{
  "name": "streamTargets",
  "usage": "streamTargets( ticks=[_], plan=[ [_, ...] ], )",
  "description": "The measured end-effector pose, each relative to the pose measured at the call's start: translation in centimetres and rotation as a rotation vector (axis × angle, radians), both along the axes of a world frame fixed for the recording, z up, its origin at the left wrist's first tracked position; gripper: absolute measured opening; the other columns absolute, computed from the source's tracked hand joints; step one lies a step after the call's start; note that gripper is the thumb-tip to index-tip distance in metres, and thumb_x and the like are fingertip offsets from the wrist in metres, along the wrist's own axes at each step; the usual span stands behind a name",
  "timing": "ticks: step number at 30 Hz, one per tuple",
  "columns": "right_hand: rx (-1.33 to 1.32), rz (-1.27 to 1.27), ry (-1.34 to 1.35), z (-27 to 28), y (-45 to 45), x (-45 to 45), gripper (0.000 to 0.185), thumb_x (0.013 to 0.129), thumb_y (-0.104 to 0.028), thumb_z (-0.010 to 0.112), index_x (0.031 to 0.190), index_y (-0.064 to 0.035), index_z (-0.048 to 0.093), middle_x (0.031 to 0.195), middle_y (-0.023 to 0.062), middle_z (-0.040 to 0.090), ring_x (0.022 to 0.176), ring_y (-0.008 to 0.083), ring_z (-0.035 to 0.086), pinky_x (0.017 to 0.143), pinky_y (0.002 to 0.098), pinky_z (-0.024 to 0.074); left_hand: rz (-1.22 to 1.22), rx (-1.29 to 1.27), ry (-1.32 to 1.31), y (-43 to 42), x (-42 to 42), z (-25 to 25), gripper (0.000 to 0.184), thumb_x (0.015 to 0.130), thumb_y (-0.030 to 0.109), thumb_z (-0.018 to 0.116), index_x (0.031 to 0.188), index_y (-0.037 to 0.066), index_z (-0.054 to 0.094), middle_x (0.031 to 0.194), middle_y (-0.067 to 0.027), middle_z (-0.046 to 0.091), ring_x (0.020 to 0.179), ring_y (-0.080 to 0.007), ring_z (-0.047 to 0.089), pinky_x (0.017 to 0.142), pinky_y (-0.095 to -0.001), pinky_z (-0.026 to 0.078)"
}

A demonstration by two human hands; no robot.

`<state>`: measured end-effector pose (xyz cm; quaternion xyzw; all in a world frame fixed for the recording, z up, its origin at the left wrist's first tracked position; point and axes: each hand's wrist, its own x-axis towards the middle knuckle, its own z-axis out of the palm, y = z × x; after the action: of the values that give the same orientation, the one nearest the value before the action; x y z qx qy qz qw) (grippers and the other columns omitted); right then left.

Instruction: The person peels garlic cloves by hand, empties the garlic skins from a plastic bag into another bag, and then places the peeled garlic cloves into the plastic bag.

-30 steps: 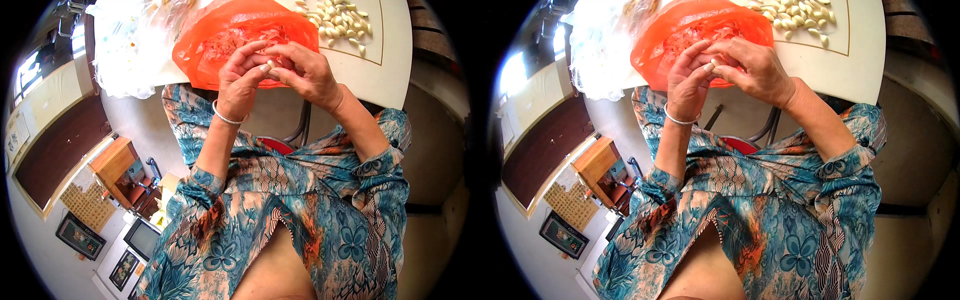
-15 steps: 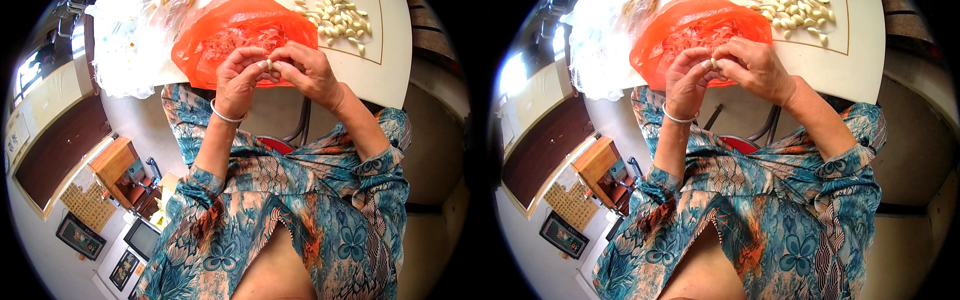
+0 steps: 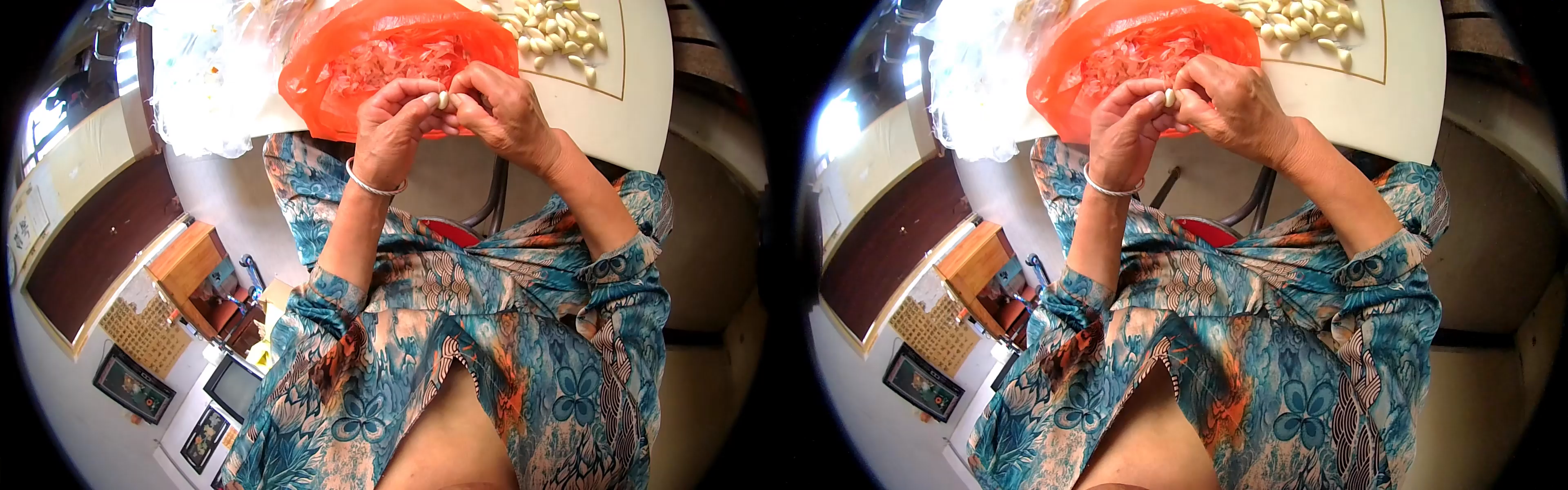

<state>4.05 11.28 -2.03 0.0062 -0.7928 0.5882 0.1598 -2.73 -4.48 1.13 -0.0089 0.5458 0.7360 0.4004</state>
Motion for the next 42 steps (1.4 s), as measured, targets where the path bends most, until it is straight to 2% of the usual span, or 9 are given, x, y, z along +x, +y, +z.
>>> streamTargets(
  ticks=[8, 14, 24, 30, 42],
  plan=[
    [-0.076, 0.014, 0.022, -0.03, 0.03, -0.03, 0.007, 0.083, -0.008, 0.055, 0.085, -0.0018, 0.059, 0.074, 0.0124, 0.060, 0.065, 0.0266, 0.062, 0.058, 0.0331, 0.0493, -0.018, -0.023, 0.042, 0.19, -0.13, 0.33, 0.015, 0.084, 0.000, 0.058, 0.099, -0.005, 0.057, 0.088, -0.0141, 0.065, 0.075, -0.0194, 0.065, 0.069, -0.0286, 0.055],
    [-0.012, 0.041, 0.021, -0.27, 0.16, -0.21, 0.009, 0.082, -0.008, 0.056, 0.087, -0.0025, 0.062, 0.078, 0.0117, 0.062, 0.070, 0.0262, 0.062, 0.062, 0.0325, 0.0489, -0.025, -0.085, 0.146, -0.10, -0.11, 0.16, 0.017, 0.084, 0.000, 0.058, 0.100, -0.005, 0.057, 0.089, -0.0134, 0.065, 0.076, -0.0190, 0.065, 0.071, -0.0294, 0.055],
    [0.071, 0.000, 0.035, -0.52, -0.27, -0.15, 0.006, 0.079, -0.009, 0.057, 0.078, -0.0030, 0.058, 0.071, 0.0112, 0.060, 0.063, 0.0265, 0.061, 0.056, 0.0352, 0.0487, -0.133, -0.174, 0.289, -0.37, -0.01, 0.12, 0.016, 0.084, 0.002, 0.061, 0.098, -0.006, 0.059, 0.087, -0.0108, 0.065, 0.076, -0.0163, 0.065, 0.069, -0.0254, 0.054],
    [0.079, -0.037, 0.019, -0.26, -0.46, -0.07, 0.006, 0.079, -0.009, 0.056, 0.077, -0.0036, 0.055, 0.071, 0.0104, 0.059, 0.062, 0.0269, 0.061, 0.055, 0.0359, 0.0490, -0.032, -0.111, 0.173, -0.04, 0.33, -0.23, 0.015, 0.084, 0.000, 0.059, 0.098, -0.006, 0.059, 0.089, -0.0127, 0.065, 0.077, -0.0179, 0.065, 0.071, -0.0276, 0.055],
    [0.075, -0.042, -0.002, -0.04, -0.33, 0.08, 0.006, 0.081, -0.010, 0.057, 0.079, -0.0040, 0.055, 0.071, 0.0107, 0.059, 0.060, 0.0275, 0.060, 0.054, 0.0356, 0.0480, 0.026, -0.065, 0.146, -0.06, 0.04, 0.01, 0.012, 0.086, -0.001, 0.055, 0.097, -0.006, 0.056, 0.092, -0.0156, 0.064, 0.079, -0.0207, 0.065, 0.072, -0.0293, 0.055]
  ],
)
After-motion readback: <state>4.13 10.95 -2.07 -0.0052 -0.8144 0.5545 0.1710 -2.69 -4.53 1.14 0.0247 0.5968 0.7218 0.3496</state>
